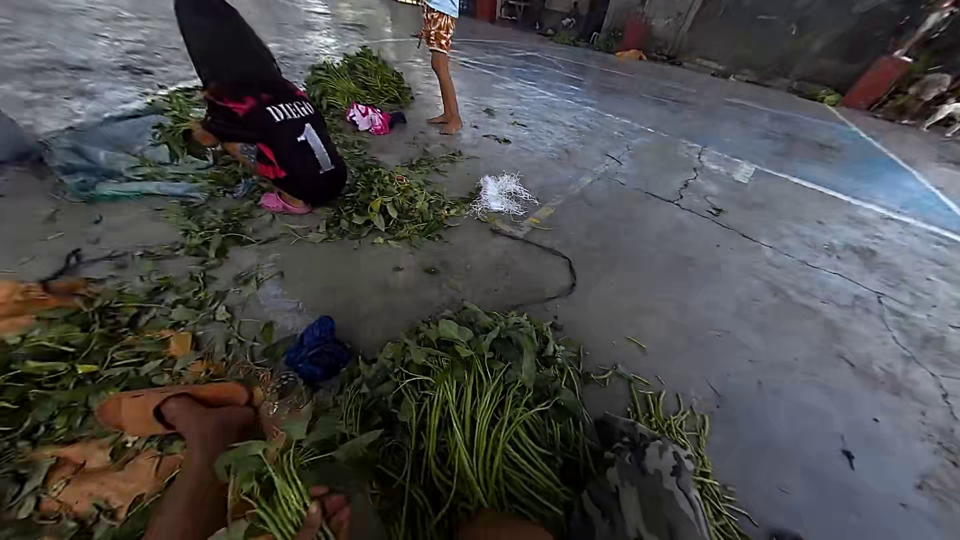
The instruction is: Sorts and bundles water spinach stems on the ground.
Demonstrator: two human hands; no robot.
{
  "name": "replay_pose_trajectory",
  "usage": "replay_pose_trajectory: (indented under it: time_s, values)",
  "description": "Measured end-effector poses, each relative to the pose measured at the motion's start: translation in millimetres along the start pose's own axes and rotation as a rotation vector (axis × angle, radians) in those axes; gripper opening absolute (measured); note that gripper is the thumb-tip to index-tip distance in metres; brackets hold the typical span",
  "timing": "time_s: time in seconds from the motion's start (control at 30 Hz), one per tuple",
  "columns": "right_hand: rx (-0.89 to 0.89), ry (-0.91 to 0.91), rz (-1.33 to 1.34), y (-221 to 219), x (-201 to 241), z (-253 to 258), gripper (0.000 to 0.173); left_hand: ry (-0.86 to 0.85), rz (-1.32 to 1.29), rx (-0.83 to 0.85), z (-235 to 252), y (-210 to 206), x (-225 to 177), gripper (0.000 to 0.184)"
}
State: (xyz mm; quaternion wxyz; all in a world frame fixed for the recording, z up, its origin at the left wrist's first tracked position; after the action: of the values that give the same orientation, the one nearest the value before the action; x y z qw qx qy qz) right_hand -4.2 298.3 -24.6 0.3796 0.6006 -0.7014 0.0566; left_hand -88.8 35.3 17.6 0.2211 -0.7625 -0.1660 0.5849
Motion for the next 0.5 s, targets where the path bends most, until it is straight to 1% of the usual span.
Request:
replay_pose_trajectory:
  time_s: [0.07,0.1,0.13,0.2,0.23,0.27,0.3,0.33,0.4,0.47,0.5]
  values:
    - [-0.064,0.004,0.032,18.7,1.7,-17.5,0.041,0.124,0.096,-0.224,5.5,-16.4,7.6,0.016]
    - [-0.164,0.003,0.083,32.7,2.1,-26.2,0.036,0.14,0.084,-0.299,-2.1,-21.6,25.2,0.015]
    - [-0.31,-0.01,0.14,48.7,0.9,-33.9,0.035,0.115,0.054,-0.346,-13.3,-24.7,47.5,0.013]
    - [-0.649,-0.03,0.208,78.1,-2.5,-45.3,0.038,0.068,0.0,-0.34,-23.5,-36.0,72.6,0.015]
    - [-0.782,-0.036,0.209,90.1,-2.3,-46.5,0.04,0.05,-0.016,-0.31,-23.4,-41.1,75.9,0.017]
    - [-0.858,-0.048,0.187,101.1,-0.8,-44.3,0.043,0.041,-0.027,-0.286,-22.1,-44.5,76.8,0.018]
    - [-0.887,-0.073,0.145,110.5,0.9,-39.0,0.046,0.049,-0.036,-0.274,-21.8,-45.6,76.8,0.017]
    - [-0.876,-0.112,0.1,117.4,1.6,-31.8,0.05,0.062,-0.049,-0.272,-23.3,-45.1,76.6,0.017]
    - [-0.8,-0.202,0.023,130.0,0.5,-19.2,0.051,0.072,-0.065,-0.262,-26.0,-43.9,75.7,0.018]
    - [-0.762,-0.251,0.005,141.0,-0.4,-14.5,0.042,0.075,-0.056,-0.262,-29.9,-40.4,73.7,0.018]
    - [-0.787,-0.243,0.033,145.3,0.2,-17.3,0.038,0.071,-0.048,-0.27,-31.4,-37.3,72.9,0.019]
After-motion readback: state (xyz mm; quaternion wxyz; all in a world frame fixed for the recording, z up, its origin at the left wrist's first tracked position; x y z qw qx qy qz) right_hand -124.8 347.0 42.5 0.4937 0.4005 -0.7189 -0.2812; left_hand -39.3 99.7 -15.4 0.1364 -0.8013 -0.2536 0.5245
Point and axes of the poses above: each hand's wrist, its own z-axis towards the middle knuckle, its own y-axis out of the back of the hand, x = y × z, the point moved 8 cm from there along z, towards the middle knuckle, and after that the axes turned 1 degree about x, right-handed, at the moved point
